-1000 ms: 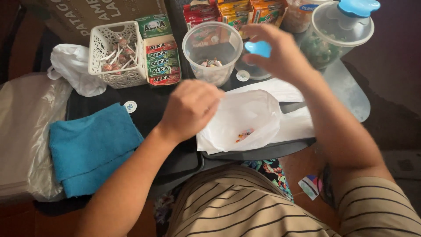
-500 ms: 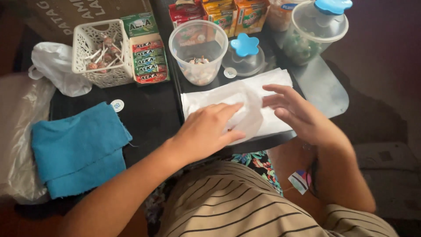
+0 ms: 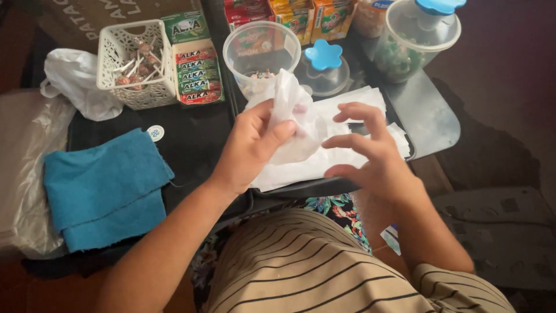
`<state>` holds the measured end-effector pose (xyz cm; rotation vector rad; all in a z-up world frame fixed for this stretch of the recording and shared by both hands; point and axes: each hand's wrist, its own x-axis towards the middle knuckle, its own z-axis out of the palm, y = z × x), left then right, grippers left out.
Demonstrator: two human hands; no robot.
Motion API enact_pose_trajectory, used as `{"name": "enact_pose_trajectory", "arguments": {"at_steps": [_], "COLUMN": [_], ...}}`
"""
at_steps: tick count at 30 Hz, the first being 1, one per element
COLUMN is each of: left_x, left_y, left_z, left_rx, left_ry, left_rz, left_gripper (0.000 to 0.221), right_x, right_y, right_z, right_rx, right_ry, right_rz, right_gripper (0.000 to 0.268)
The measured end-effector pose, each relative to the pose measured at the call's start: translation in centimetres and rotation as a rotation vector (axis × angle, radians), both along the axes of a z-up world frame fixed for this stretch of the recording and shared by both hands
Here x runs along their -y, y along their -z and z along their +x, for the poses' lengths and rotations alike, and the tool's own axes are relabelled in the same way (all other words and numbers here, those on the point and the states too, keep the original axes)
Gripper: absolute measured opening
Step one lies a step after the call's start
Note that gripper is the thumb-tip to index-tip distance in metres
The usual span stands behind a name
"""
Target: Packing small colorful items from containers into small plastic bags at a counter.
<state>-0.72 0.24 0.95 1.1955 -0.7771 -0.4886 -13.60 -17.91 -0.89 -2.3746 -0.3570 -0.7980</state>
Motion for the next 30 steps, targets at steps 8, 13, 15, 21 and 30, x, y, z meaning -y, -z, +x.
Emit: {"name": "enact_pose_trajectory", "arguments": {"at_steps": [8,13,15,21,30], "left_x": [0.4,-0.2,-0.5,-1.0,-0.2], "left_y": [2.9,1.3,1.2,-0.6,0.0], "left_z": [0.7,1.1,1.8,2.2,0.8], "left_rx": [-0.369,-0.32,-0.303,-0.189,0.331], "left_ry": [0.122,-0.069,-0.13,0.048,-0.047], "left_rz": [-0.237,-0.284,-0.315,-0.431,-0.103], "left_gripper": [0.014,0.017,0.016,0.03,0.061], "right_x": [-1.0,0.0,0.8,3.7,1.8], "right_y": [1.4,2.2,2.3,3.4,1.4], "right_z": [1.1,0.6,0.4,0.5,0.5], "right_rx": [0.083,0.118,0.131,0.011,-0.084], "right_ry": [0.083,0.132,0.152,0.16,0.133], "right_rz": [-0.161,-0.137,-0.115,0.247,0.285], "right_gripper": [0.032,0.029,0.031,0.024,0.016]}}
